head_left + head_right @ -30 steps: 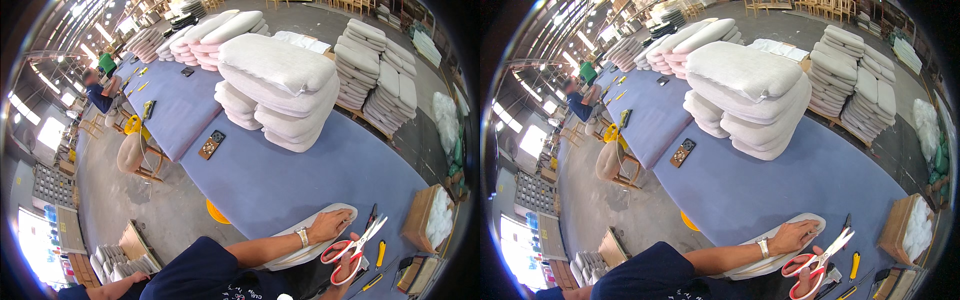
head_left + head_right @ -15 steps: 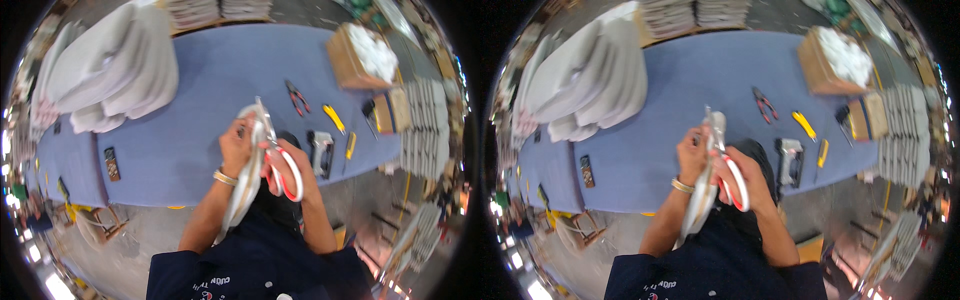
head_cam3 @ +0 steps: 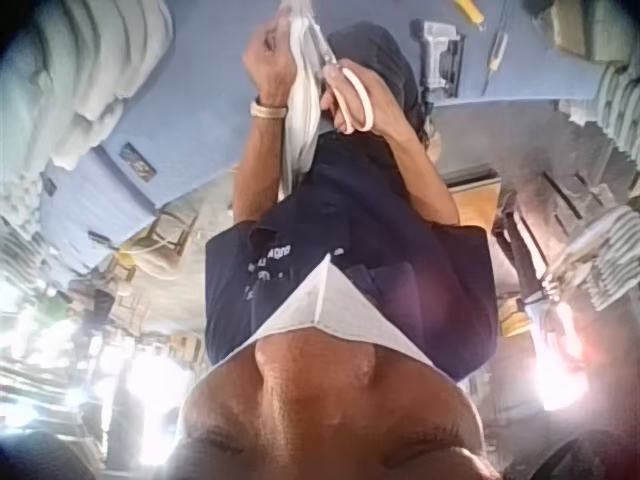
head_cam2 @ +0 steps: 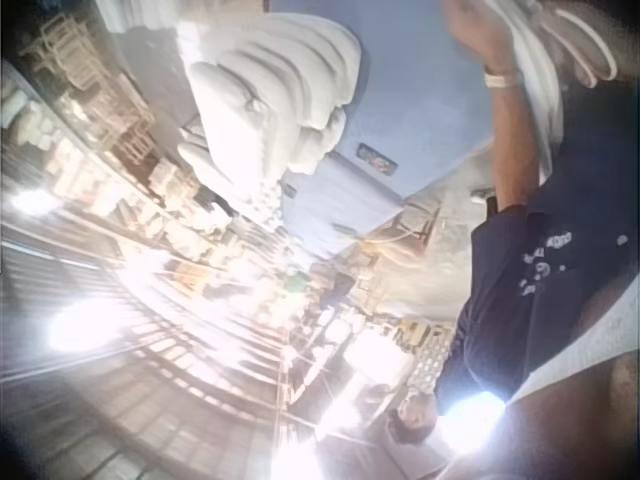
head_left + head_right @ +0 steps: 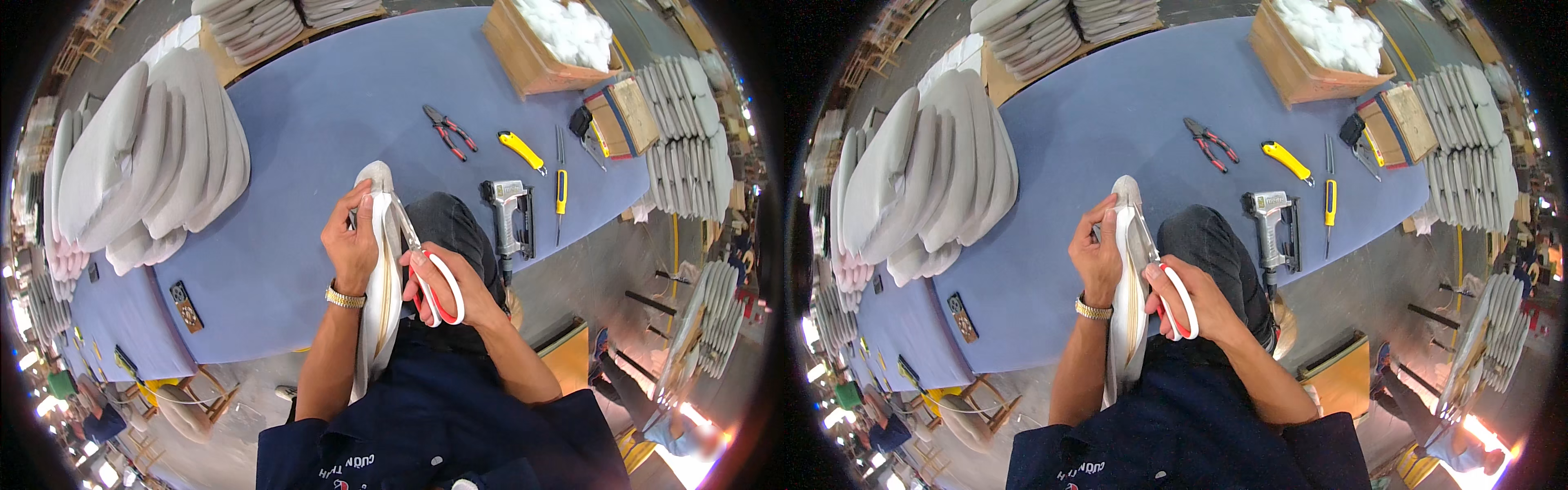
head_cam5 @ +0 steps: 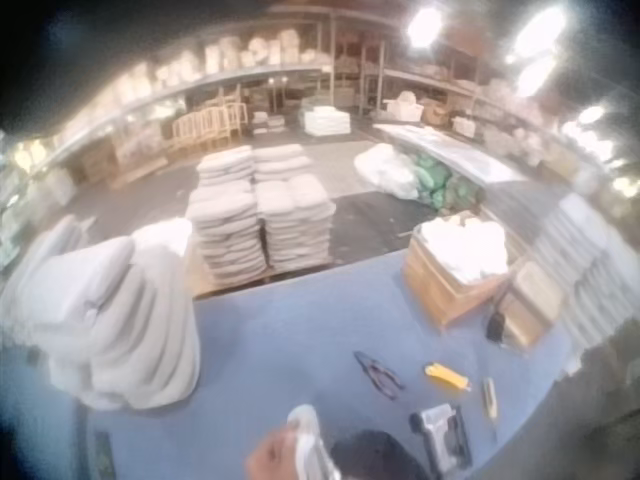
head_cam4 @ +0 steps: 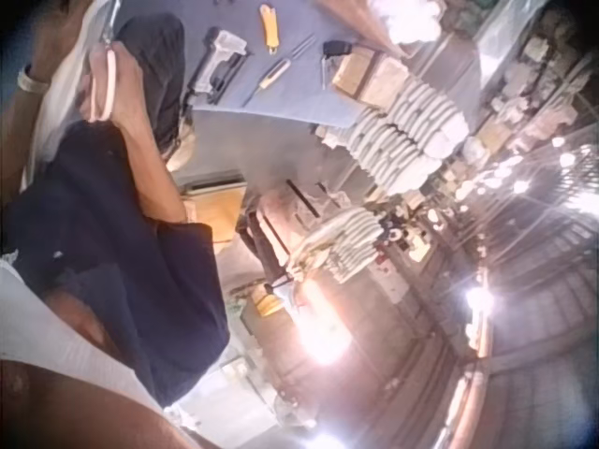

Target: The person assembles a cushion by folding and stapling its fabric cover, trimming excess material with scissors and a utility knife, and then stacking the finished unit. The process is repeated for multiple cushions on a workbench in a factory setting.

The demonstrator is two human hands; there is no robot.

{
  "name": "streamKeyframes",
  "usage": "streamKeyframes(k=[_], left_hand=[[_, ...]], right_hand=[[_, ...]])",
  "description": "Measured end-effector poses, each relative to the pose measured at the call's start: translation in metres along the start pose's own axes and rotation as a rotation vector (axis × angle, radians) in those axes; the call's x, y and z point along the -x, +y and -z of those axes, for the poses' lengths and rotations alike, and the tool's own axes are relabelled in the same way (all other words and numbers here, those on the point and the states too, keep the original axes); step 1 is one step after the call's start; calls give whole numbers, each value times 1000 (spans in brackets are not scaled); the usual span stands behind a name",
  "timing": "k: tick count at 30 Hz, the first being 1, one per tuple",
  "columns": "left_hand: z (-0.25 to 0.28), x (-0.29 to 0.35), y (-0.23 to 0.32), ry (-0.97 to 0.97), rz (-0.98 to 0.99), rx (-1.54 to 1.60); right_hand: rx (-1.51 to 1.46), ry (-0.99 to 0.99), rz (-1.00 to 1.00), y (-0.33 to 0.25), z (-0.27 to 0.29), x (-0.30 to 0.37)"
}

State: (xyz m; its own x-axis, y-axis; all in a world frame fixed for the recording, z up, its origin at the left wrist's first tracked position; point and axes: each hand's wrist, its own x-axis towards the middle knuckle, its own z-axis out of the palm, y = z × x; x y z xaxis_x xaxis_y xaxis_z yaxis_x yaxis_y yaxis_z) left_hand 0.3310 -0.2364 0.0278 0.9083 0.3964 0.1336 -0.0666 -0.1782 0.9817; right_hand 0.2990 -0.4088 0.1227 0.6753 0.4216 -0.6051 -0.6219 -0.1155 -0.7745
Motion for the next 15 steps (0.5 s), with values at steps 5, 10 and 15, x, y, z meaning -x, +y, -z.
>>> streamKeyframes(k=[5, 10, 15], left_hand=[[2, 0, 1, -7, -75, -105], [4, 0, -1, -10, -118, -160], [4, 0, 0, -21, -185, -218]], right_hand=[[-103, -9, 19, -5, -5, -11], [-127, -20, -18, 5, -7, -11], [-221, -100, -47, 9, -5, -11]])
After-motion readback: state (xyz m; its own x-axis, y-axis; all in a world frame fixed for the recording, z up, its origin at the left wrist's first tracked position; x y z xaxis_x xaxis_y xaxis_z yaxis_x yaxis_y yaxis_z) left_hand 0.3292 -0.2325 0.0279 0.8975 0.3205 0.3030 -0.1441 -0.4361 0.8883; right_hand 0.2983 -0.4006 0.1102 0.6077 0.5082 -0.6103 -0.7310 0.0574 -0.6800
